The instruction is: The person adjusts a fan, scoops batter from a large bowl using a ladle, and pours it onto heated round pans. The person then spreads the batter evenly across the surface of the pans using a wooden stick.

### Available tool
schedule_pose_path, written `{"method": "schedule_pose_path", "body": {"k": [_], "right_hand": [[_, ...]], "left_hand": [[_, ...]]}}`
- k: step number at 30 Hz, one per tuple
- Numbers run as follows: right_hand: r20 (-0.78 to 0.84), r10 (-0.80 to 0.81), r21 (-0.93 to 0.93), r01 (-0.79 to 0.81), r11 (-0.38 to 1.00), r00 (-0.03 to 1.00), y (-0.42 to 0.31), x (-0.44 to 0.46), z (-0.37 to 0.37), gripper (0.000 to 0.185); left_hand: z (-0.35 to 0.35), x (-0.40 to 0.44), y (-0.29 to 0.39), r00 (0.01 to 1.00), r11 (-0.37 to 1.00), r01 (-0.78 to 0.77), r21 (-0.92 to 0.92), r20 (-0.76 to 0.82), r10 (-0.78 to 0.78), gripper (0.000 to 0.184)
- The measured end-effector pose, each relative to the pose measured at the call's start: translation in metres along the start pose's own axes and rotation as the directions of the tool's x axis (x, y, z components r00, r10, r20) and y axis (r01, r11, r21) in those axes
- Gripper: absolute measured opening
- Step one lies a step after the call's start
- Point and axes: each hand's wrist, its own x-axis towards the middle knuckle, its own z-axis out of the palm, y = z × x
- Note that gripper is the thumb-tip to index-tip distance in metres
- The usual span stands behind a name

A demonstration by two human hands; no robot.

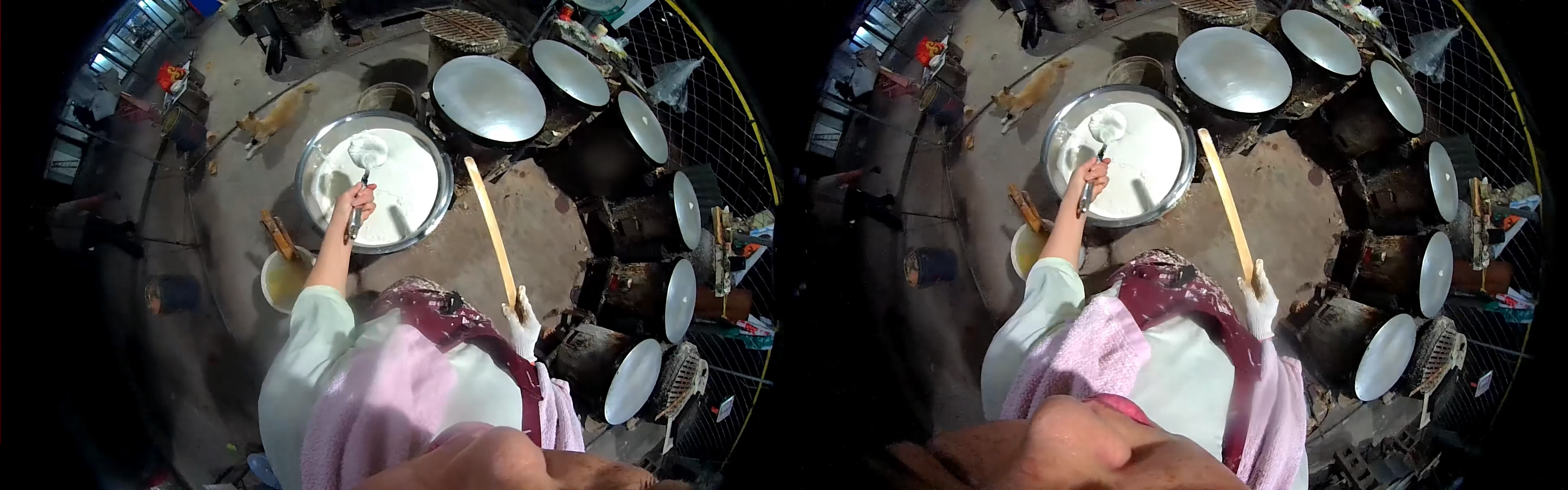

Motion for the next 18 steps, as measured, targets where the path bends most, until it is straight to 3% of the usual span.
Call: {"method": "schedule_pose_path", "body": {"k": [3,6,7,9,11,14,17,18], "right_hand": [[-0.014,0.009,-0.040,-0.009,0.999,1.000,0.007,-0.001,-0.002,0.057],[-0.057,0.040,-0.038,-0.043,0.998,0.998,0.019,-0.002,-0.004,0.057],[-0.062,0.046,-0.022,-0.048,0.999,0.997,0.021,-0.003,-0.005,0.057],[-0.082,0.052,0.004,-0.052,0.999,0.995,0.023,-0.001,-0.005,0.058],[-0.107,0.052,0.024,-0.049,0.998,0.993,0.027,-0.002,-0.004,0.059],[-0.119,0.067,0.060,-0.060,0.996,0.991,0.042,0.002,-0.007,0.059],[-0.122,0.052,-0.028,-0.056,0.998,0.991,0.040,0.001,-0.012,0.060],[-0.138,0.033,-0.091,-0.046,0.995,0.990,0.035,-0.002,-0.015,0.060]], "left_hand": [[0.008,-0.009,-0.006,0.985,0.998,0.025,-0.056,0.173,-0.015,0.029],[0.059,-0.043,-0.011,0.990,0.994,-0.028,0.107,0.139,0.013,0.031],[0.078,-0.056,-0.013,0.987,0.965,-0.115,0.237,0.136,0.084,0.034],[0.081,-0.068,-0.003,0.914,0.995,-0.094,0.026,0.398,0.075,0.034],[0.081,-0.064,0.001,0.891,0.974,-0.218,0.062,0.421,0.172,0.034],[0.099,-0.047,0.023,0.952,0.975,-0.187,0.123,0.268,0.148,0.033],[0.100,-0.035,0.026,0.967,0.796,-0.254,0.549,0.175,0.188,0.034],[0.132,-0.051,0.000,0.913,0.662,-0.262,0.702,-0.042,0.407,0.035]]}}
